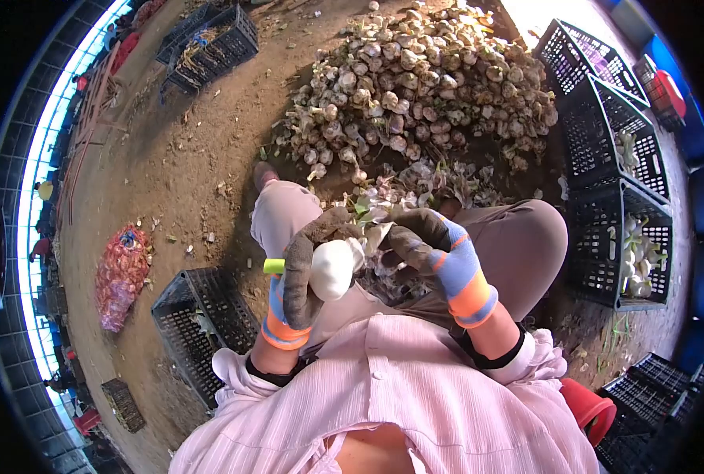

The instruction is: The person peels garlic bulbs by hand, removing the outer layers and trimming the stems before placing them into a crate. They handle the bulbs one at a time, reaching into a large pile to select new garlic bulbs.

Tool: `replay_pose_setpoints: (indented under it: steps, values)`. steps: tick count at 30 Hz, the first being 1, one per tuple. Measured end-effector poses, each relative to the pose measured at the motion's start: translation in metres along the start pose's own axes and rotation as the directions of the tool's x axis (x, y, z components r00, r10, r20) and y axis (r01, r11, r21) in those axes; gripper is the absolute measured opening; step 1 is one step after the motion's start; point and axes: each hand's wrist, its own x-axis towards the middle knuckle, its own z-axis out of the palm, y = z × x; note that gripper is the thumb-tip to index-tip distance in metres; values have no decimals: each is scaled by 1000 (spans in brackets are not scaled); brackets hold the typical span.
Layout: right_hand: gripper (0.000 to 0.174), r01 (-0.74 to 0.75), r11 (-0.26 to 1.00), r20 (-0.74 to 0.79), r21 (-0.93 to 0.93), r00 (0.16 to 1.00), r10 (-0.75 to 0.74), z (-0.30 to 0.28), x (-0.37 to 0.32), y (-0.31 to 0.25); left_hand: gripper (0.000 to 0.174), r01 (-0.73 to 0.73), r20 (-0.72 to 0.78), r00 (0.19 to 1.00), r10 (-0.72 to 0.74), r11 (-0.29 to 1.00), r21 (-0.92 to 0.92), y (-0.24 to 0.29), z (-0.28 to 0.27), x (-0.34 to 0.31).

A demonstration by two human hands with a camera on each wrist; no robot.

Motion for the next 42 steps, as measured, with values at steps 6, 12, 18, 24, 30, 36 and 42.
replay_pose_setpoints:
  steps: [6,12,18,24,30,36,42]
  values:
    - [21,304,935,161,-185,948,-276,23,-12,15,53,-210,-67,972,223,963,168,-25,-1,18]
    - [12,40,978,-37,204,999,-33,-21,9,17,46,-129,90,986,143,980,-150,-23,-8,9]
    - [50,577,264,376,-773,751,-543,-34,-13,13,53,-218,-8,976,218,972,-92,-9,27,7]
    - [29,474,760,351,-445,873,-338,-26,-49,0,48,-144,28,989,148,984,-109,-14,49,-1]
    - [42,509,840,348,-191,835,-426,-59,-25,13,45,-36,31,998,63,840,-541,-2,50,-5]
    - [28,220,119,177,-968,938,-298,-42,-13,18,47,-275,-133,960,245,911,-308,-12,32,12]
    - [59,342,923,217,174,901,-375,-18,1,20,49,-412,-56,890,452,852,324,-11,40,32]
